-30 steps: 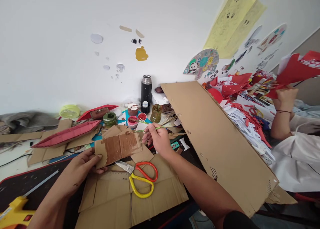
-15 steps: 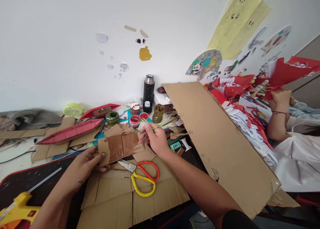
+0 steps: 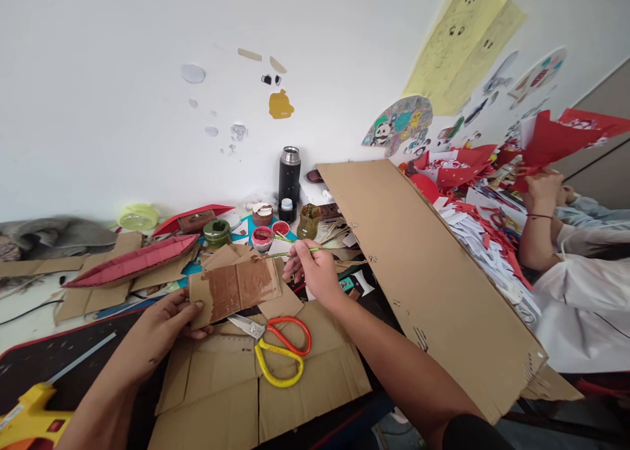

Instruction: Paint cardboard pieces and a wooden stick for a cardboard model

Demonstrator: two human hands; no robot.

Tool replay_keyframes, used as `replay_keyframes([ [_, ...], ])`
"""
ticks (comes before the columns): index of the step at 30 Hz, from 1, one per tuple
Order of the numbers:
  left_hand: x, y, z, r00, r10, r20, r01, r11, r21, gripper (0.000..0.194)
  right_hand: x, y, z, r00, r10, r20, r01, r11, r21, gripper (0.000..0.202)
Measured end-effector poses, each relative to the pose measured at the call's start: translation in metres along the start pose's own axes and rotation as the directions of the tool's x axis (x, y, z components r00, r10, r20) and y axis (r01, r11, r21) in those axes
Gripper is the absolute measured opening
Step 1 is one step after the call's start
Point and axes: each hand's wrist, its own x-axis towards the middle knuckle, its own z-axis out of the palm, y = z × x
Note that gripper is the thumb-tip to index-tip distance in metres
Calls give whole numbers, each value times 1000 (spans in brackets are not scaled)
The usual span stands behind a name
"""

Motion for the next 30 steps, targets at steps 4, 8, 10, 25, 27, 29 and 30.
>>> replay_keyframes([
  [4, 1, 0, -2, 997, -53, 62, 55, 998, -34, 64, -4, -6, -14, 999, 2, -53, -3, 1000, -8, 67],
  [8, 1, -1, -2, 996, -70, 61, 74, 996, -58, 61, -7, -8, -23, 996, 17, -93, -18, 1000, -3, 67],
  [10, 1, -2, -2, 995, -64, 70, 68, 996, -62, 58, -10, -8, -24, 995, 17, -98, -18, 1000, -3, 67],
  [25, 2, -2, -1, 994, -85, 65, 91, 992, -85, 55, -15, -6, -24, 999, 15, -43, -16, 1000, -23, 67],
  [27, 2, -2, -1, 995, -73, 74, 79, 994, -82, 54, -16, -4, -25, 999, 27, -44, -28, 999, -27, 68],
  [29, 1, -2, -1, 995, -65, 71, 71, 994, -85, 54, -16, -4, -26, 998, 32, -56, -34, 999, -22, 67],
  [30, 1, -1, -1, 996, -65, 66, 70, 994, -85, 56, -16, -5, -26, 998, 32, -59, -33, 999, -18, 67],
])
